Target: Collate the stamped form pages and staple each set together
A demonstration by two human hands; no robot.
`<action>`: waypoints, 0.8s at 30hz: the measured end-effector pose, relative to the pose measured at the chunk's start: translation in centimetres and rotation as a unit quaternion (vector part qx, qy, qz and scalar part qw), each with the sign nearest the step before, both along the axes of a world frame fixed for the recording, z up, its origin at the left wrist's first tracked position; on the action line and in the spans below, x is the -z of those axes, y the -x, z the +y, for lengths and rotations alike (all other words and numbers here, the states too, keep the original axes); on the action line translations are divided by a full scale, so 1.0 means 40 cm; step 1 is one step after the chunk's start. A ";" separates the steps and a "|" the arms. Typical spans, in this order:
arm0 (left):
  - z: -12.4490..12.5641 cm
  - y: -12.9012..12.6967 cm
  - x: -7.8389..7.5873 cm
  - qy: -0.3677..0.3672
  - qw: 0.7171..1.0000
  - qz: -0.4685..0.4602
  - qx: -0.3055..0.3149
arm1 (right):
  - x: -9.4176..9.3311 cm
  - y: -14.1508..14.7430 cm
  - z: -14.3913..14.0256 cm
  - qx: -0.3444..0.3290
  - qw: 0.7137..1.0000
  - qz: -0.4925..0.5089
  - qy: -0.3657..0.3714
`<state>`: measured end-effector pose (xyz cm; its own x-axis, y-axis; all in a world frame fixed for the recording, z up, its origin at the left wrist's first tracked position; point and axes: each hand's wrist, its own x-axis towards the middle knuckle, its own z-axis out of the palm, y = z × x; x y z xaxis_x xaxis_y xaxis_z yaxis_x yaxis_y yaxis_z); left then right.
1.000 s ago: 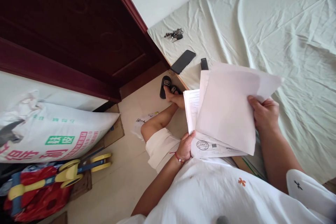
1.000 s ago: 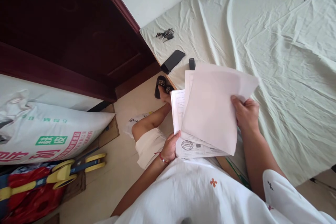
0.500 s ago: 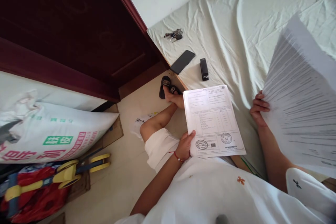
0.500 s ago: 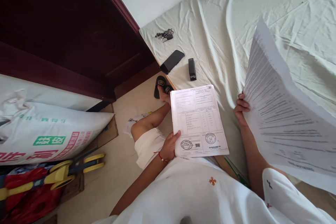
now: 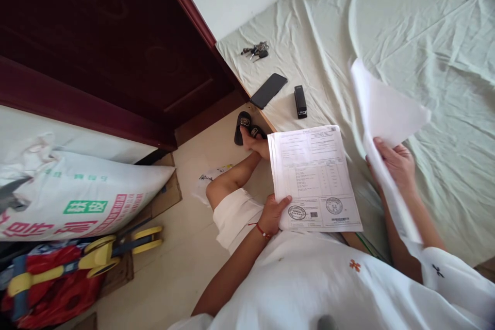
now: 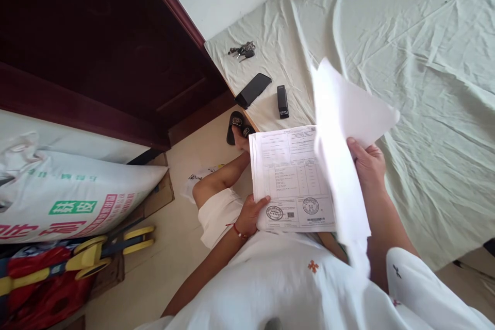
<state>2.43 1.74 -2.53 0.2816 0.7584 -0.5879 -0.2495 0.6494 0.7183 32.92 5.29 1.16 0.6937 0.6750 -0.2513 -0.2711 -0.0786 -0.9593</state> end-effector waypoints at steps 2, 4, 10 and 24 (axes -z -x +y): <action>0.000 0.001 0.001 -0.004 1.000 0.009 -0.004 | -0.007 0.015 -0.005 0.000 1.000 0.008 -0.011; -0.002 0.004 0.008 -0.010 1.000 0.025 -0.007 | 0.001 0.021 -0.008 -0.033 0.999 -0.029 0.008; -0.002 0.006 0.018 -0.051 0.998 0.044 0.003 | 0.026 0.015 -0.013 -0.136 0.936 -0.297 0.128; 0.002 -0.003 0.014 0.040 0.996 -0.012 -0.078 | 0.004 0.048 -0.013 -0.182 0.897 -0.374 0.150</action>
